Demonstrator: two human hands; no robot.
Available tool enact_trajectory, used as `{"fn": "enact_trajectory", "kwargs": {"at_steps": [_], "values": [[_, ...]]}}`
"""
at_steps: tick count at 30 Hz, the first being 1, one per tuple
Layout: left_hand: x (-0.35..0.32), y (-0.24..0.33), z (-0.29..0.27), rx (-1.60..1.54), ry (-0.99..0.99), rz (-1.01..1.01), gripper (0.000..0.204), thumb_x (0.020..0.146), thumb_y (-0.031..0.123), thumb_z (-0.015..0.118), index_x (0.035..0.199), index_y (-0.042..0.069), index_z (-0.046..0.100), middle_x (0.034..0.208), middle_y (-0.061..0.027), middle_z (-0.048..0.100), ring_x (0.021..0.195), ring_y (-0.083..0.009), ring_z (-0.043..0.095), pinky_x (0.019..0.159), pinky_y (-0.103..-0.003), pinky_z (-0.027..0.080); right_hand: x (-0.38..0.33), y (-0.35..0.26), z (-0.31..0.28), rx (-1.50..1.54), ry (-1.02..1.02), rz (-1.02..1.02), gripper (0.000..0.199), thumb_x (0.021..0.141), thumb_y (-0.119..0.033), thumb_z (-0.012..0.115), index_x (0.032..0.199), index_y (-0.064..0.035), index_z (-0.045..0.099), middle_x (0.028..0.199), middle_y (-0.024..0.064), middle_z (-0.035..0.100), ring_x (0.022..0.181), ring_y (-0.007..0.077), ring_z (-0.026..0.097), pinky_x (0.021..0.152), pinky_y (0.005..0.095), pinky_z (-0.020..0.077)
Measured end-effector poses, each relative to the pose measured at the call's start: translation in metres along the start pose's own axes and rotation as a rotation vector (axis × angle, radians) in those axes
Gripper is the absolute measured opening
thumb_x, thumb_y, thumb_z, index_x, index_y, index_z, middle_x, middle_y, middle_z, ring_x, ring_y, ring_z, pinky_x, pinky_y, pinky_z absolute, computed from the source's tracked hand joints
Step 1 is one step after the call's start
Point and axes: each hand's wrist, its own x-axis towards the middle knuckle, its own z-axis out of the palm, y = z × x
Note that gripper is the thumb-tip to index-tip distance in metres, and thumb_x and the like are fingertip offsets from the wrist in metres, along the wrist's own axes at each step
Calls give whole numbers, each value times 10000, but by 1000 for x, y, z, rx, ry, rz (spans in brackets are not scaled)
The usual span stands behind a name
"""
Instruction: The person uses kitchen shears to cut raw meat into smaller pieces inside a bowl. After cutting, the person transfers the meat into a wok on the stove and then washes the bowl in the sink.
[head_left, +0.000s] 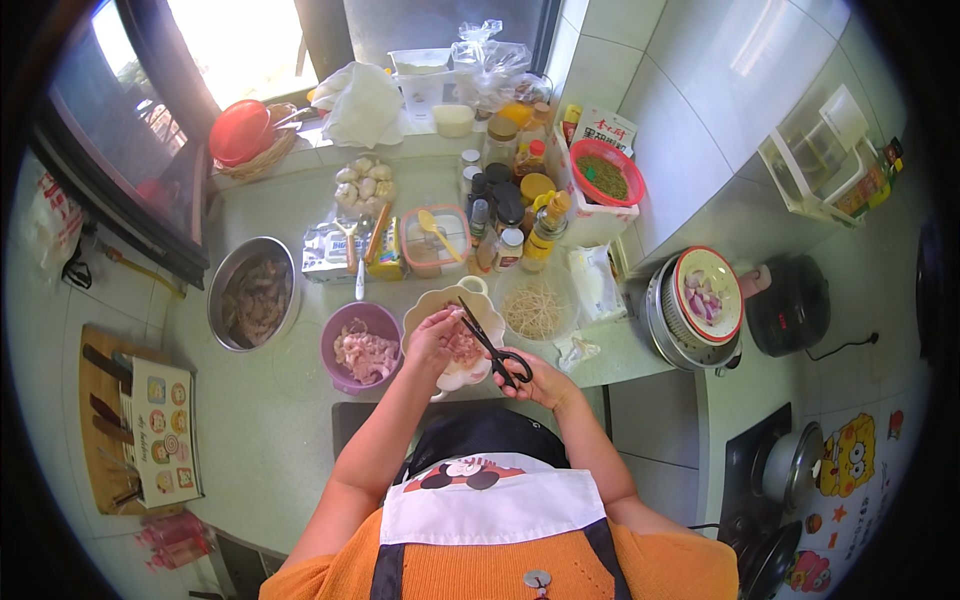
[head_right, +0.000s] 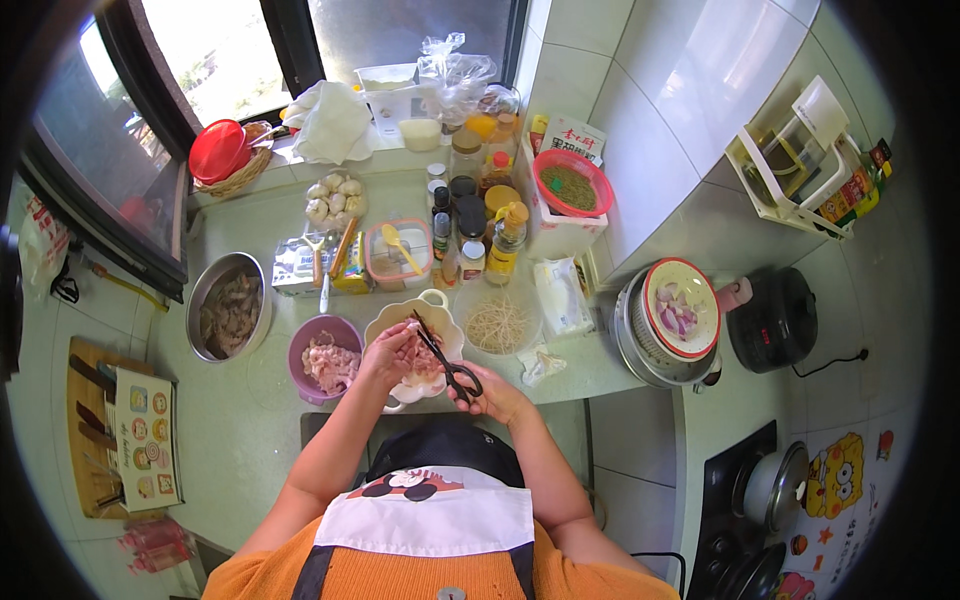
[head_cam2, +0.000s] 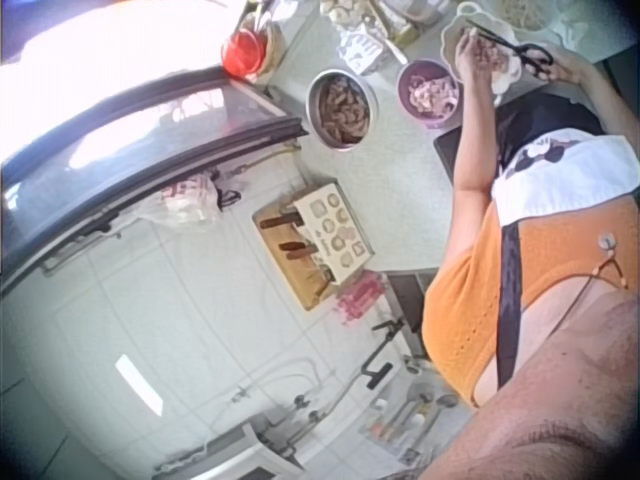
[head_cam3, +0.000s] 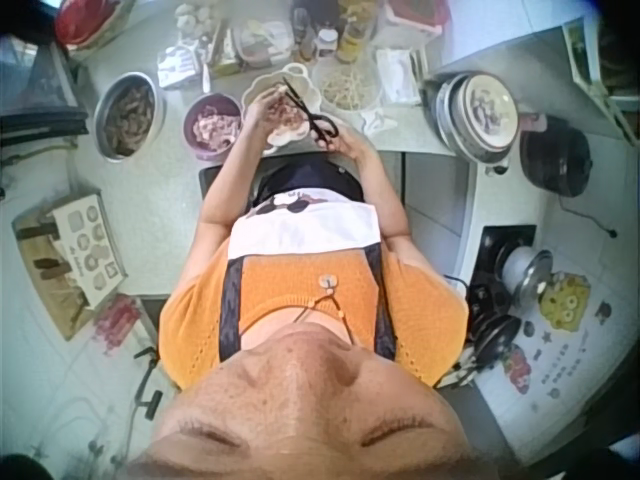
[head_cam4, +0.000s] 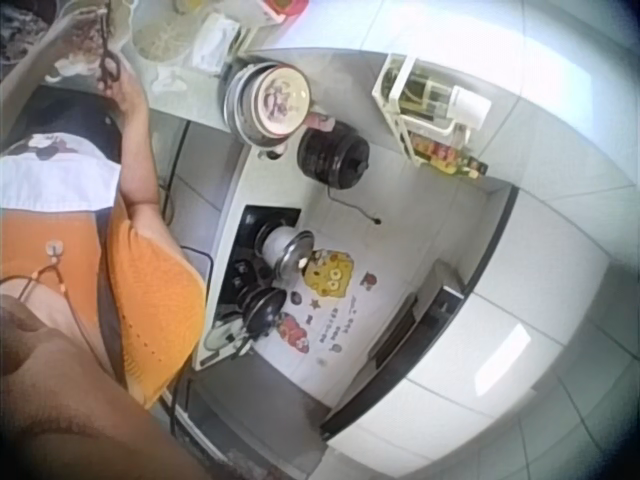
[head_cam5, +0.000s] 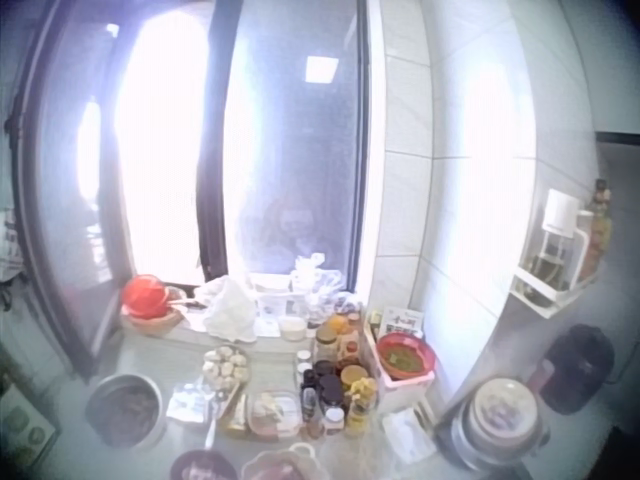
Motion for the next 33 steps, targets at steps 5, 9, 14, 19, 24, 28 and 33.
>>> {"fn": "enact_trajectory", "kwargs": {"at_steps": [5, 9, 14, 19, 24, 28, 33], "values": [[-6, -1, 0, 39, -19, 39, 104, 832, 14, 591, 925, 54, 575, 843, -43, 626, 730, -115, 599, 651, -208, 505, 3, 1, 7, -66, 78, -3, 368, 877, -264, 567, 1192, -103, 463, 768, -1, 570, 550, 67, 512, 409, 156, 332], [-8, -2, 0, 87, -53, 90, 98, 822, 20, 607, 914, 41, 577, 847, -40, 615, 758, -127, 589, 696, -243, 495, 4, -4, 14, -130, 110, -17, 377, 851, -265, 605, 1157, -74, 494, 696, -9, 558, 491, 57, 478, 408, 159, 319], [-4, -3, -4, 128, -35, 104, 109, 817, 20, 609, 921, 28, 577, 845, -47, 610, 772, -142, 589, 703, -256, 489, 5, -2, 17, -219, 209, -54, 349, 812, -230, 657, 1089, -33, 577, 599, -15, 531, 413, 46, 420, 371, 176, 280], [-2, -2, -10, 176, -3, 76, 116, 807, 19, 614, 919, 27, 584, 824, -47, 610, 754, -138, 589, 677, -259, 492, 5, 0, 20, -287, 248, -102, 338, 803, -195, 667, 1078, -8, 605, 562, -15, 513, 400, 45, 406, 358, 189, 262], [-2, 0, -14, 207, 7, 79, 91, 804, 27, 621, 891, 33, 594, 808, -36, 611, 725, -130, 590, 641, -256, 496, 5, 0, 24, -347, 255, -114, 364, 806, -189, 666, 1102, 5, 587, 560, 0, 523, 405, 55, 428, 357, 204, 280], [-10, 3, -9, 262, -23, 88, 86, 802, 35, 626, 884, 32, 600, 804, -44, 616, 707, -129, 593, 617, -246, 502, 7, 0, 31, -438, 265, -113, 420, 802, -213, 672, 1137, 8, 545, 592, 23, 557, 426, 68, 457, 368, 218, 314], [-9, -9, -17, 319, -121, 72, 85, 800, 36, 622, 880, 45, 595, 794, -45, 618, 690, -139, 605, 602, -262, 532, 11, -7, 36, -452, 278, -78, 413, 796, -238, 677, 1103, -6, 527, 627, 26, 580, 479, 73, 493, 397, 213, 360]]}}
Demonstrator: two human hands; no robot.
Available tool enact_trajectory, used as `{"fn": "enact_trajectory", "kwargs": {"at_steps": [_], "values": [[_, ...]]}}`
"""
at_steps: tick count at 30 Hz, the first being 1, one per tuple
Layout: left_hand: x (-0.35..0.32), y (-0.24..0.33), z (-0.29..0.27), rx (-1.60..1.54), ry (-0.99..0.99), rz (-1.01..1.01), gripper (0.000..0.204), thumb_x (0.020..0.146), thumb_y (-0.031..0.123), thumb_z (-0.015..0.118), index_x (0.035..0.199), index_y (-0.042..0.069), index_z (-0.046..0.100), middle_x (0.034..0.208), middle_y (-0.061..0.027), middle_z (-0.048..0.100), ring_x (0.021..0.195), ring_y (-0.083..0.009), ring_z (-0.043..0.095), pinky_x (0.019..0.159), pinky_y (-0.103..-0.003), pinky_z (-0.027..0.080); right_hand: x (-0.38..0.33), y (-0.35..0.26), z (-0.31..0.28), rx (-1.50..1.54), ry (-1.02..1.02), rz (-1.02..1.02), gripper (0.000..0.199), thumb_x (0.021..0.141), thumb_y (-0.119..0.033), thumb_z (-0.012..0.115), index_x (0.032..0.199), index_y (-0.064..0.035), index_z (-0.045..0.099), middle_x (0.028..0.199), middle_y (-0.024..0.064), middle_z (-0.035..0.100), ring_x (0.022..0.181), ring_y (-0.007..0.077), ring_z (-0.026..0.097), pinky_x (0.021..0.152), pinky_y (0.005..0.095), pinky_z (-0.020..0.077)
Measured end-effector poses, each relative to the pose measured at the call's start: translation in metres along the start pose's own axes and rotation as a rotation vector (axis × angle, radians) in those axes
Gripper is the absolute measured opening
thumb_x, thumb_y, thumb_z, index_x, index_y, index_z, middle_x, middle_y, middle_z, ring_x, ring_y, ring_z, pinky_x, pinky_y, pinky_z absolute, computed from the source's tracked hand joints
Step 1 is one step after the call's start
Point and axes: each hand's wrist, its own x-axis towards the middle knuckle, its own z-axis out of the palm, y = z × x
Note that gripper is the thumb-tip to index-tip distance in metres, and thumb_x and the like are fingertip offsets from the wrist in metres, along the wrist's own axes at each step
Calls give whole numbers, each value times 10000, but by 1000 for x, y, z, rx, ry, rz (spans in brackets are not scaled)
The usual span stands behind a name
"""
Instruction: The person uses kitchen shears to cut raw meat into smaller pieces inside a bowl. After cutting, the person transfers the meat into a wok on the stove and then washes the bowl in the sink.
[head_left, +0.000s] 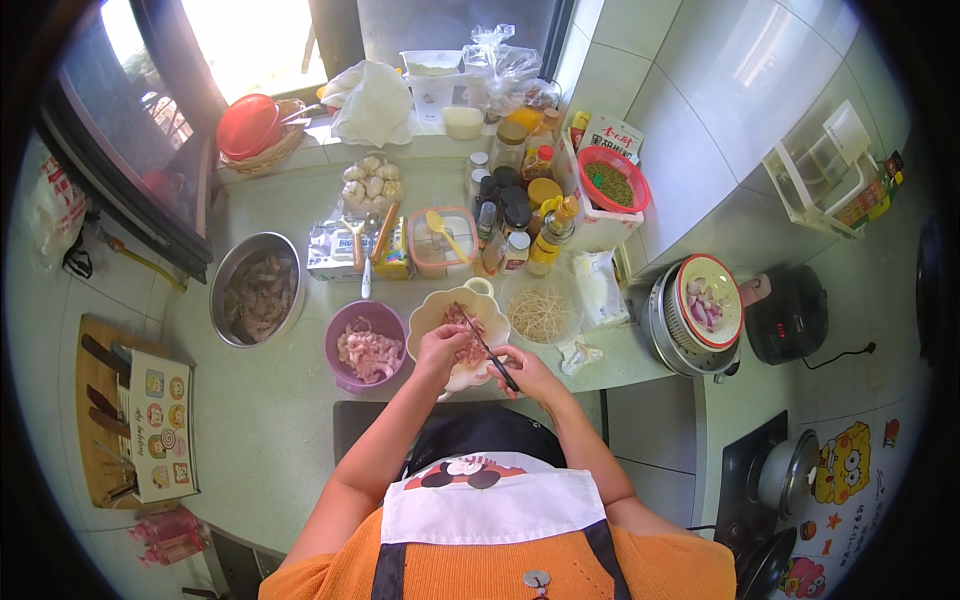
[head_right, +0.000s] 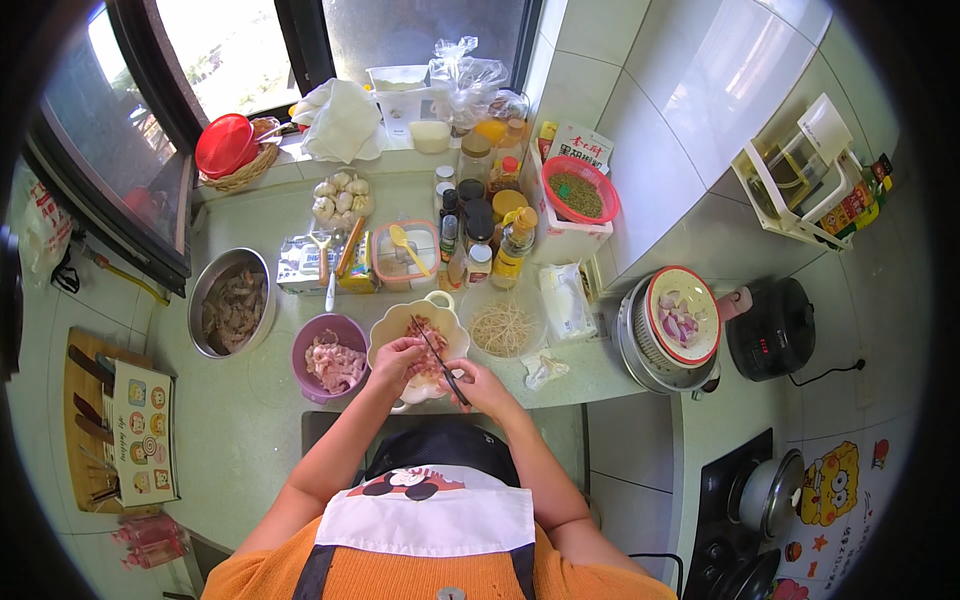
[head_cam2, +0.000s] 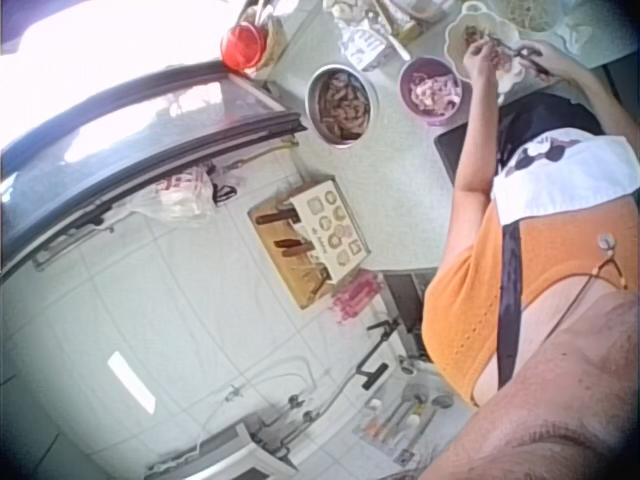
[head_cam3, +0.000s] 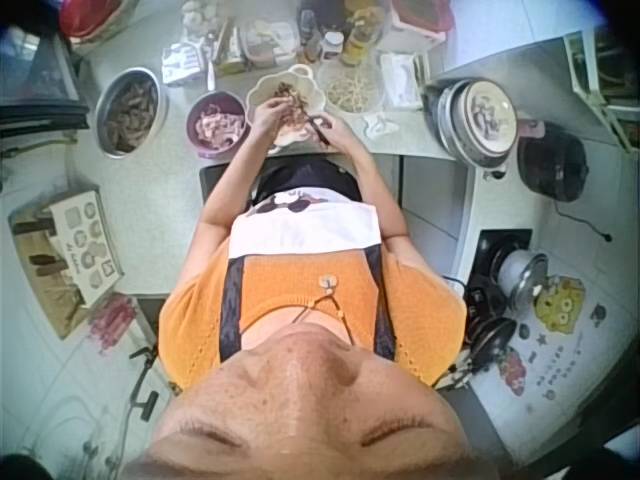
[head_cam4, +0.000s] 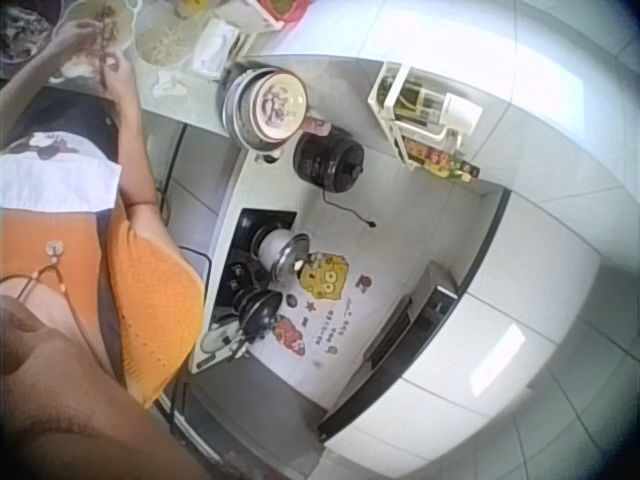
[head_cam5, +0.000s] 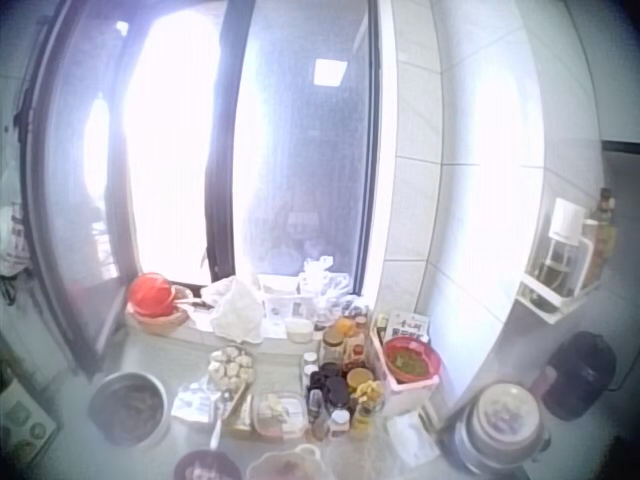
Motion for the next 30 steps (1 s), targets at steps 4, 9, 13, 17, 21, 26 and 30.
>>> {"fn": "enact_trajectory", "kwargs": {"at_steps": [4, 9, 13, 17, 21, 26, 30], "values": [[0, -1, -3, 34, 8, 1, 98, 798, 28, 617, 890, 49, 592, 804, -41, 619, 700, -140, 605, 623, -259, 526, 7, 9, -1, -87, 6, 15, 386, 785, -265, 682, 1072, -49, 544, 622, 13, 570, 514, 68, 493, 428, 223, 373], [-10, 9, 1, -43, 75, 16, 86, 790, 34, 628, 868, 39, 592, 797, -40, 617, 683, -126, 589, 620, -237, 502, 12, 18, -1, -209, 18, -47, 408, 762, -296, 696, 1074, -78, 548, 611, -1, 548, 523, 66, 459, 464, 234, 338], [-13, 10, 2, -107, 61, 25, 83, 789, 38, 640, 851, 39, 586, 790, -41, 612, 679, -119, 581, 608, -227, 494, 14, 19, 1, -155, 11, -36, 407, 764, -296, 694, 1072, -74, 548, 613, 0, 549, 529, 65, 461, 462, 232, 329], [-15, 8, 3, -121, 33, 21, 80, 788, 34, 643, 842, 42, 584, 781, -41, 609, 677, -127, 585, 613, -231, 498, 8, 5, 7, -33, 10, 17, 392, 771, -281, 693, 1059, -57, 551, 601, 3, 549, 503, 63, 476, 421, 220, 327], [-14, 9, 3, -121, 43, 18, 77, 785, 22, 635, 839, 36, 582, 772, -47, 605, 654, -130, 584, 597, -236, 501, 8, 8, 5, 44, 3, 1, 371, 767, -252, 700, 1022, -24, 557, 555, 6, 528, 414, 63, 441, 362, 210, 290], [-12, 11, 2, -100, 51, 28, 81, 779, 16, 632, 842, 29, 583, 760, -48, 601, 632, -130, 581, 587, -240, 503, 6, 9, 9, 55, 31, 1, 341, 769, -226, 699, 997, -14, 560, 513, 5, 502, 365, 61, 406, 336, 211, 265], [-11, 13, 0, -87, 45, 25, 88, 782, 18, 634, 854, 29, 585, 767, -47, 602, 649, -133, 587, 597, -246, 507, 3, 6, 15, 52, 30, 27, 332, 779, -227, 689, 998, -19, 549, 518, 5, 500, 367, 69, 417, 339, 212, 277]]}}
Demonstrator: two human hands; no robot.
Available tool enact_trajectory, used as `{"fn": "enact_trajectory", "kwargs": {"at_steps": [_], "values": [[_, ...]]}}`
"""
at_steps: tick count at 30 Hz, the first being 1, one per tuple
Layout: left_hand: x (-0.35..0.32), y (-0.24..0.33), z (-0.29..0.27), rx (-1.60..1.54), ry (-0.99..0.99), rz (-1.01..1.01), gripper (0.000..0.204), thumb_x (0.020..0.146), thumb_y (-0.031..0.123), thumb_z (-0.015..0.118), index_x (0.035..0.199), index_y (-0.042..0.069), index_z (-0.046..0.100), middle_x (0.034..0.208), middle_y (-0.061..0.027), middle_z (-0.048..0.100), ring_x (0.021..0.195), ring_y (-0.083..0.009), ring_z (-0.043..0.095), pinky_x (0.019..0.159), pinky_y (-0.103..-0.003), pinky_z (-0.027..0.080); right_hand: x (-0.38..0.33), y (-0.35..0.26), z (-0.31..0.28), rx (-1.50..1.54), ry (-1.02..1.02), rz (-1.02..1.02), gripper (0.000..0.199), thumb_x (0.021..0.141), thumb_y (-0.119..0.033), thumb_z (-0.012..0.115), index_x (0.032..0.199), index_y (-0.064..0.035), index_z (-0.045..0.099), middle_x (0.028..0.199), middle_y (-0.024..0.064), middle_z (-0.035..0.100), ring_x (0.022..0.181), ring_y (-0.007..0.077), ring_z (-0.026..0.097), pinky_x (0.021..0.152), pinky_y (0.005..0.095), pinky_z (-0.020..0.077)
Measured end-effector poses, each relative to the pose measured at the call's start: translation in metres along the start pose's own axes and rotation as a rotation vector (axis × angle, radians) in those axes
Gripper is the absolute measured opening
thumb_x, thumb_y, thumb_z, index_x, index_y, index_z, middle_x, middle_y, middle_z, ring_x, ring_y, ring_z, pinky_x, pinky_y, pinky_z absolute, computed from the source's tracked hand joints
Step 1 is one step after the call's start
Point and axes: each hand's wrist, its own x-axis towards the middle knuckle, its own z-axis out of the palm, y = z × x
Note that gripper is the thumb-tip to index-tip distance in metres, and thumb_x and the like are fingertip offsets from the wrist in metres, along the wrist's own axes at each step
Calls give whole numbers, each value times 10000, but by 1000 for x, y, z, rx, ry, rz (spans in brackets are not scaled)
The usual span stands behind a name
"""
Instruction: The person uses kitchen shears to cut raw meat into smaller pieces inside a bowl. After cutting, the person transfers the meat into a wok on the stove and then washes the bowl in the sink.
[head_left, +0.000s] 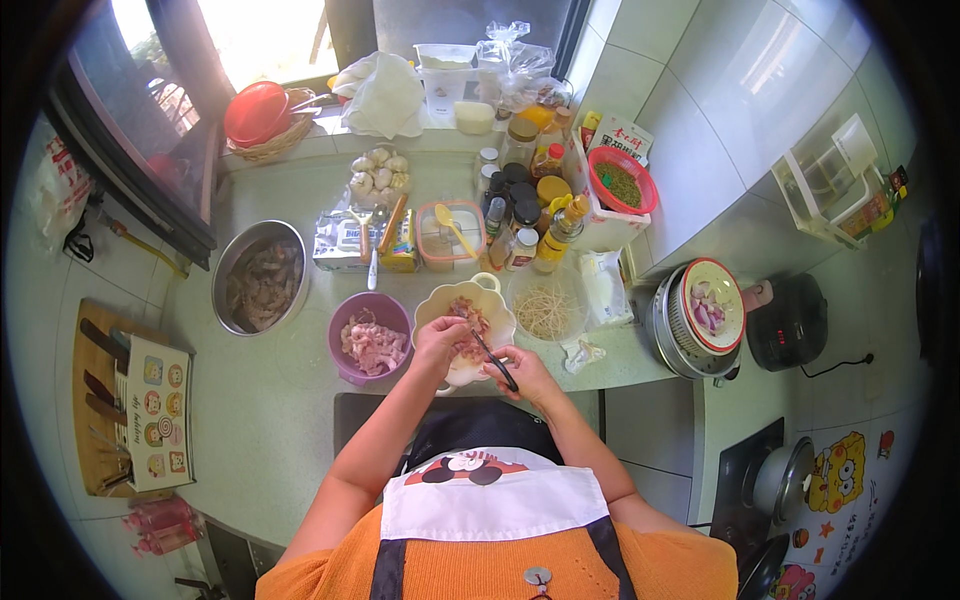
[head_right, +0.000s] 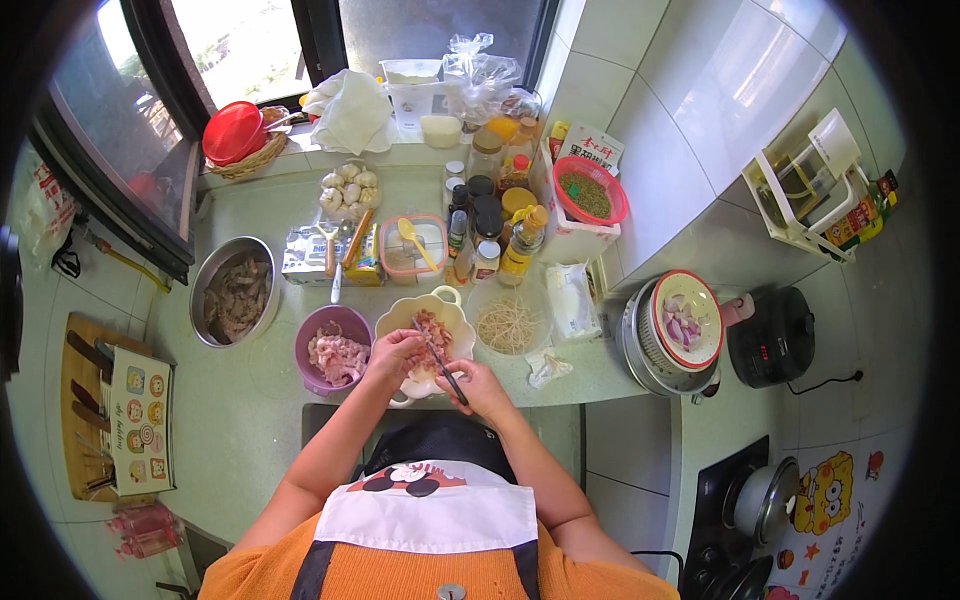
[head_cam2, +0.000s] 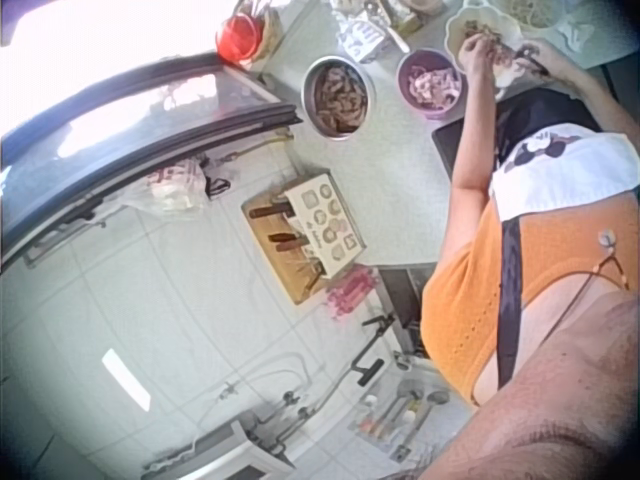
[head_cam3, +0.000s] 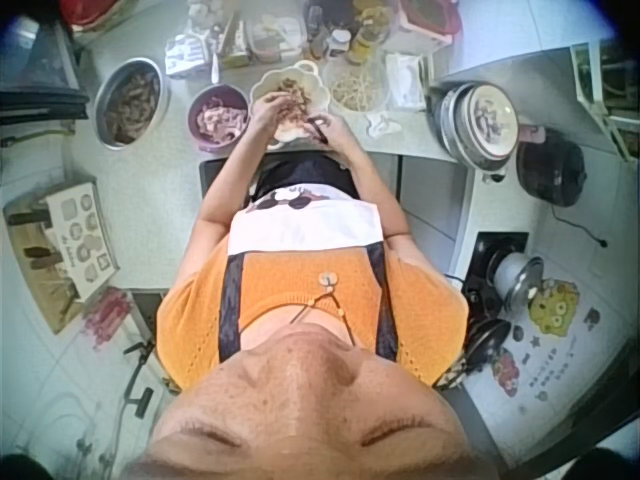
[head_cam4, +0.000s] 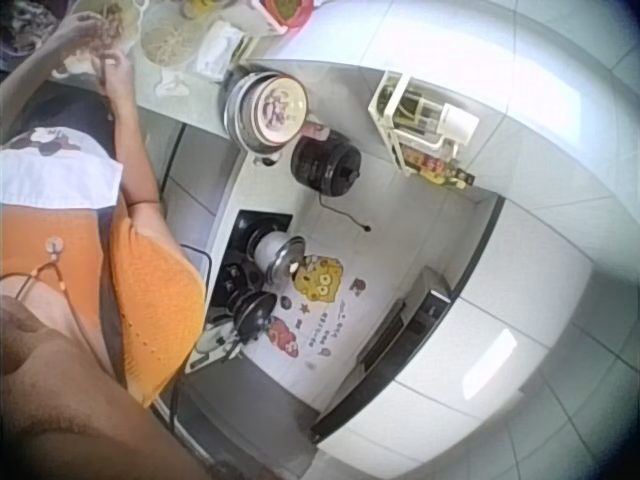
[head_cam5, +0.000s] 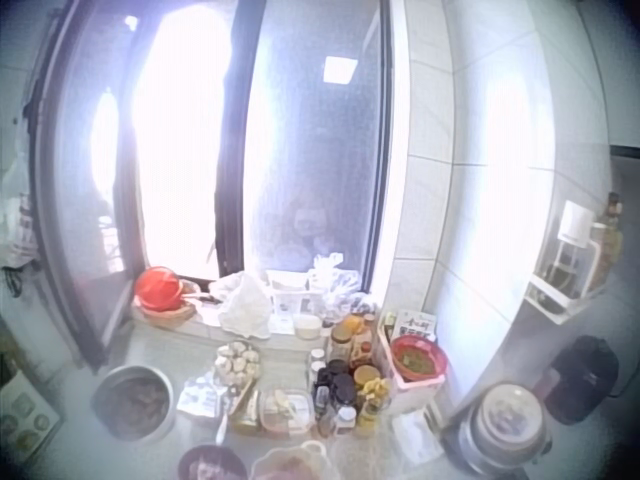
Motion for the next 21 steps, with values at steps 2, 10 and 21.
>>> {"fn": "enact_trajectory", "kwargs": {"at_steps": [2, 10, 21], "values": [[-1, 1, -1, -13, -11, 0, 93, 788, 25, 635, 868, 29, 586, 783, -49, 605, 662, -138, 592, 602, -249, 509, -1, -2, 2, 8, -6, -1, 338, 787, -234, 683, 1009, -25, 539, 526, 6, 504, 369, 72, 423, 345, 212, 288], [-10, 4, -1, 74, -58, 14, 120, 805, 48, 635, 907, 6, 590, 816, -51, 616, 694, -143, 602, 627, -253, 511, 4, -1, 1, -8, -59, -1, 310, 815, -268, 650, 1034, -87, 525, 626, -6, 548, 489, 53, 503, 429, 177, 345], [-9, 2, -3, 378, -55, 219, 68, 792, 55, 616, 825, -3, 600, 726, -10, 602, 643, -68, 558, 597, -212, 468, 15, 14, -2, -286, -5, -171, 402, 767, -285, 696, 1049, -60, 518, 681, -11, 526, 599, 57, 445, 532, 216, 339]]}}
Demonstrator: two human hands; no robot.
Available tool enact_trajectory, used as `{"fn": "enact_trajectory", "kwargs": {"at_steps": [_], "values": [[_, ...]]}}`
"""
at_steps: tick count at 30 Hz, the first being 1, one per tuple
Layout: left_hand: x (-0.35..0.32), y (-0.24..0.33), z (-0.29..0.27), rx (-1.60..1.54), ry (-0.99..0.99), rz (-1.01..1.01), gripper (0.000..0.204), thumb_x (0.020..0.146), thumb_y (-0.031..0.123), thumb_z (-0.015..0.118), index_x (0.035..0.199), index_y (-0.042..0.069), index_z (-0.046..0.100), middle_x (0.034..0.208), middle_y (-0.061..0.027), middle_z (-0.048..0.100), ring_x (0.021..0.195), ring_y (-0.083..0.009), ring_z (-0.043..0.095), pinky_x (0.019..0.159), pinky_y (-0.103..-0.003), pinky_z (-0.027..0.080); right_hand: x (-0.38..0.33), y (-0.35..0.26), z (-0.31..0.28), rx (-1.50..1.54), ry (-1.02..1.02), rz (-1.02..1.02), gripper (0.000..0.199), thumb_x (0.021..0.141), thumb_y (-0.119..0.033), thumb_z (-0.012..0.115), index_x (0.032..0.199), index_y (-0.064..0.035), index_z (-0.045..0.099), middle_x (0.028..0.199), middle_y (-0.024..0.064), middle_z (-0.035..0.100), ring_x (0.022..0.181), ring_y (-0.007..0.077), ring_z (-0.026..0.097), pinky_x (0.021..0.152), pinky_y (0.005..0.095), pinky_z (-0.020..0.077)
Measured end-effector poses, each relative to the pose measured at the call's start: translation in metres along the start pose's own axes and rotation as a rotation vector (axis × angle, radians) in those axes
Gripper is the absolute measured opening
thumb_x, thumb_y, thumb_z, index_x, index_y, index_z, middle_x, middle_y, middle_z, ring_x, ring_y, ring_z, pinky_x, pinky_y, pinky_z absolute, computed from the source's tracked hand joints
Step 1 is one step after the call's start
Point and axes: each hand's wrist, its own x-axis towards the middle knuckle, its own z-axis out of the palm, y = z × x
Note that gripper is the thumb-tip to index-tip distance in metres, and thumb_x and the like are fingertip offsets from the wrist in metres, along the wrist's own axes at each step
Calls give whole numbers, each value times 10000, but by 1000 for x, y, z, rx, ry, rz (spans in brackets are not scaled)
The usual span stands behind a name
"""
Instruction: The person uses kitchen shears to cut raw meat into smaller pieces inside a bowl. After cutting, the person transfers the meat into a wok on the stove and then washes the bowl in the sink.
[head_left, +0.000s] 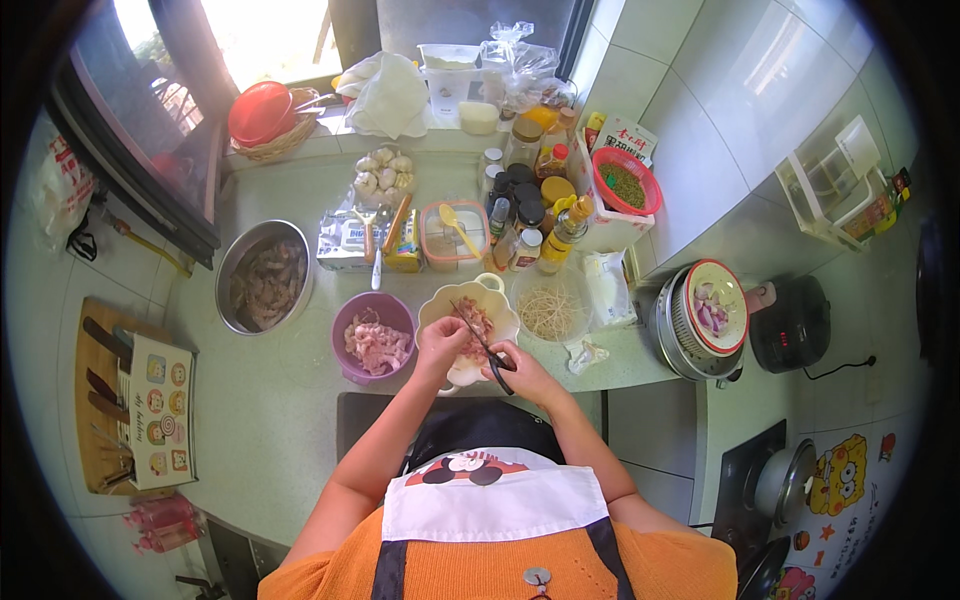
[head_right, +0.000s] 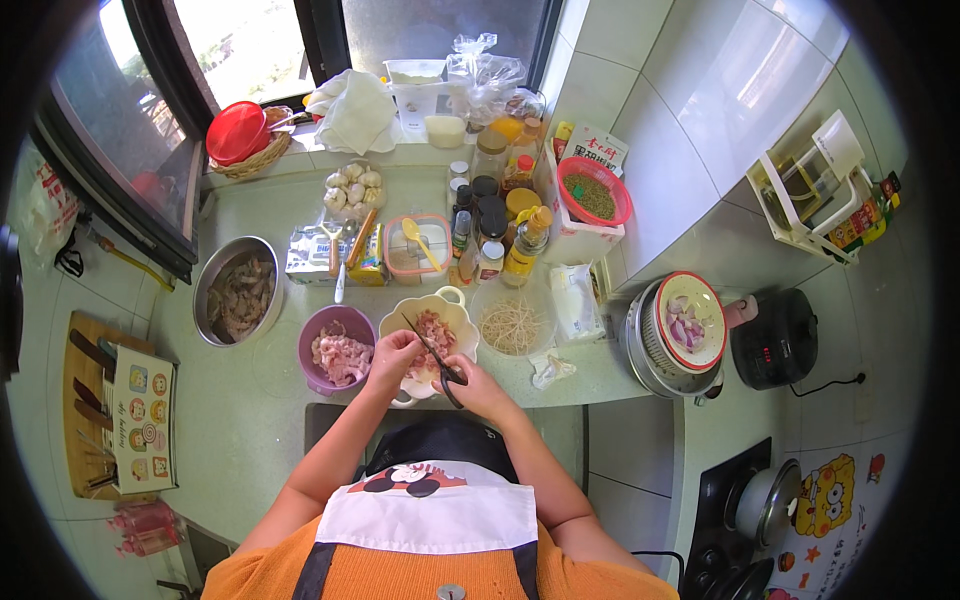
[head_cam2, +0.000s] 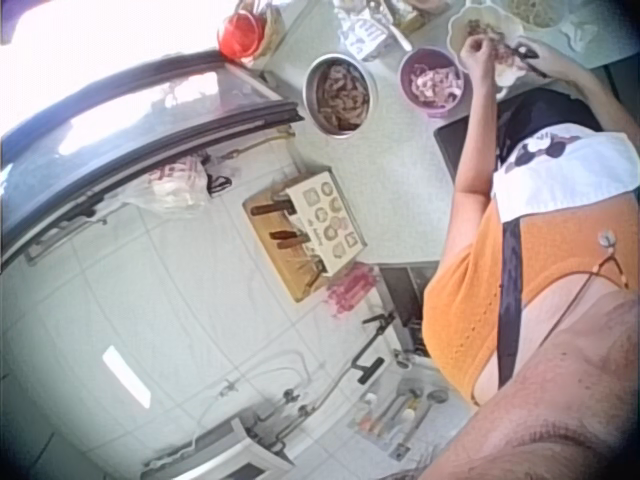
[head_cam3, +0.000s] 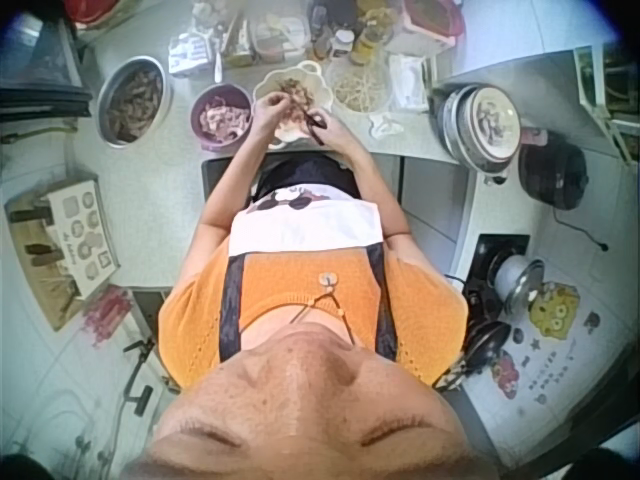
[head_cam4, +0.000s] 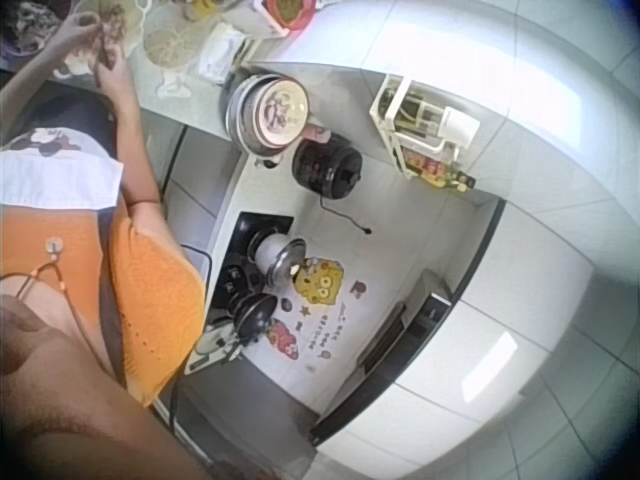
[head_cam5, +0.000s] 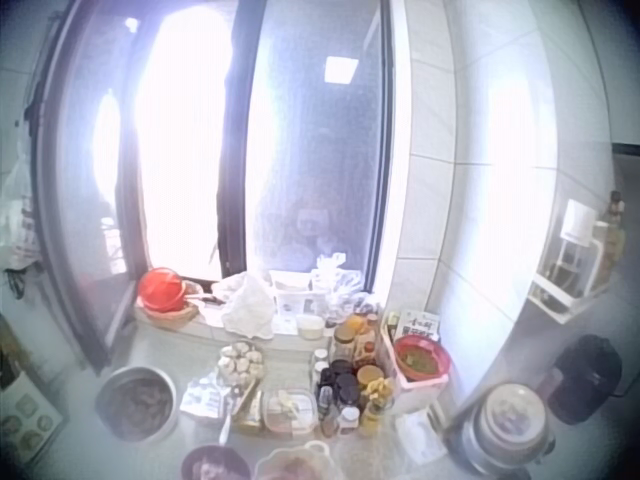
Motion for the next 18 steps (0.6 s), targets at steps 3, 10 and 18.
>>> {"fn": "enact_trajectory", "kwargs": {"at_steps": [3, 10, 18], "values": [[-2, 2, 0, -53, -12, -33, 68, 804, 67, 613, 822, 4, 596, 724, -13, 601, 637, -72, 561, 592, -211, 471, -2, -5, 0, -16, 0, 29, 370, 773, -259, 694, 1038, -67, 522, 669, -33, 512, 596, 40, 429, 522, 204, 313], [-3, 2, 3, -196, -48, -90, 90, 796, 71, 635, 848, 13, 590, 739, -39, 605, 630, -102, 579, 596, -230, 497, 0, -3, 1, 178, 8, 64, 353, 769, -262, 696, 1014, -57, 547, 586, -15, 517, 498, 48, 433, 443, 214, 304], [-1, 0, 2, -176, -51, -127, 102, 786, 53, 634, 851, -5, 582, 760, -68, 615, 645, -118, 587, 604, -237, 497, -5, -17, 3, 284, 52, 97, 277, 780, -215, 691, 949, -39, 559, 510, -9, 494, 370, 57, 388, 346, 213, 232]]}}
